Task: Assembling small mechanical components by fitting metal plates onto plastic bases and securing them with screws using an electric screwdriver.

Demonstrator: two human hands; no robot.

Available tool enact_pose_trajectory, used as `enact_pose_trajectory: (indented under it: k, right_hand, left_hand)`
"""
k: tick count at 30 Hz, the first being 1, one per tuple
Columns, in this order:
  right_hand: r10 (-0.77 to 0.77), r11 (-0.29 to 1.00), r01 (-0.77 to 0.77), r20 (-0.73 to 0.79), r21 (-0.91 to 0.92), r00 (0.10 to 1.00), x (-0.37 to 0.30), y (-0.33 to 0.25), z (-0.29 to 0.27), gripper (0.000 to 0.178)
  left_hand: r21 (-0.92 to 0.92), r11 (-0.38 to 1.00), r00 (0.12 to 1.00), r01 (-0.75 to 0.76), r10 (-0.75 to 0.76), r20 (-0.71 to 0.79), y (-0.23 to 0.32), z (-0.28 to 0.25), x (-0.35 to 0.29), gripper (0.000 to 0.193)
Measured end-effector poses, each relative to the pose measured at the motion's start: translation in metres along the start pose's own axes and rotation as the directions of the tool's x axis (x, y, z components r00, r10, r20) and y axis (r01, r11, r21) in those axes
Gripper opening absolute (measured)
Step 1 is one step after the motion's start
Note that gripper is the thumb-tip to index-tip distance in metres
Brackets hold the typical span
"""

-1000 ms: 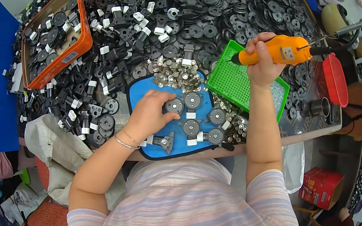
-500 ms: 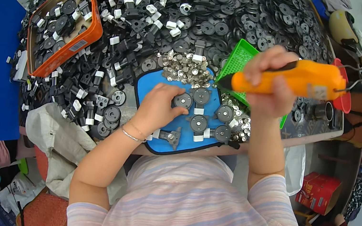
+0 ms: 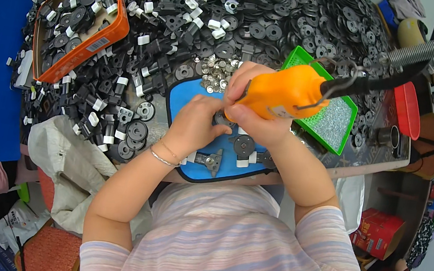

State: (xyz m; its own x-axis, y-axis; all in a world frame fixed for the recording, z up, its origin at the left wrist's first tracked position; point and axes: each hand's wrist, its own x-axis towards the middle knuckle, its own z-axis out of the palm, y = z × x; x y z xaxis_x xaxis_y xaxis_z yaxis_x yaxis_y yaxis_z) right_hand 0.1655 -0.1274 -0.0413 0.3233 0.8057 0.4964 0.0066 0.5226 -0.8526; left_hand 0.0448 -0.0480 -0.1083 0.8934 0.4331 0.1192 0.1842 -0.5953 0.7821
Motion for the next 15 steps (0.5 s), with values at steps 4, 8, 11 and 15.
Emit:
enact_pose_trajectory:
  k: [4,8,11,15]
  right_hand:
    - [0.007,1.0,-0.006,0.033,-0.028,0.999,0.001,0.004,0.001,0.018]
    - [-0.004,1.0,0.007,0.117,-0.025,0.993,0.001,0.005,-0.004,0.019]
    - [0.024,0.994,-0.028,0.037,0.106,0.999,0.007,0.002,-0.002,0.019]
    - [-0.122,0.989,0.118,0.045,0.092,0.991,0.016,-0.022,-0.033,0.026]
  left_hand:
    - [0.0,1.0,1.0,-0.015,0.015,0.02,-0.004,0.003,0.0,0.034]
    - [-0.042,0.999,1.0,-0.003,0.002,-0.019,0.003,0.0,0.001,0.033]
    - [-0.074,0.996,0.994,0.05,-0.043,0.097,-0.002,0.0,0.003,0.037]
    - [0.063,0.996,0.997,0.066,-0.068,0.035,0.005,-0.002,0.0,0.042]
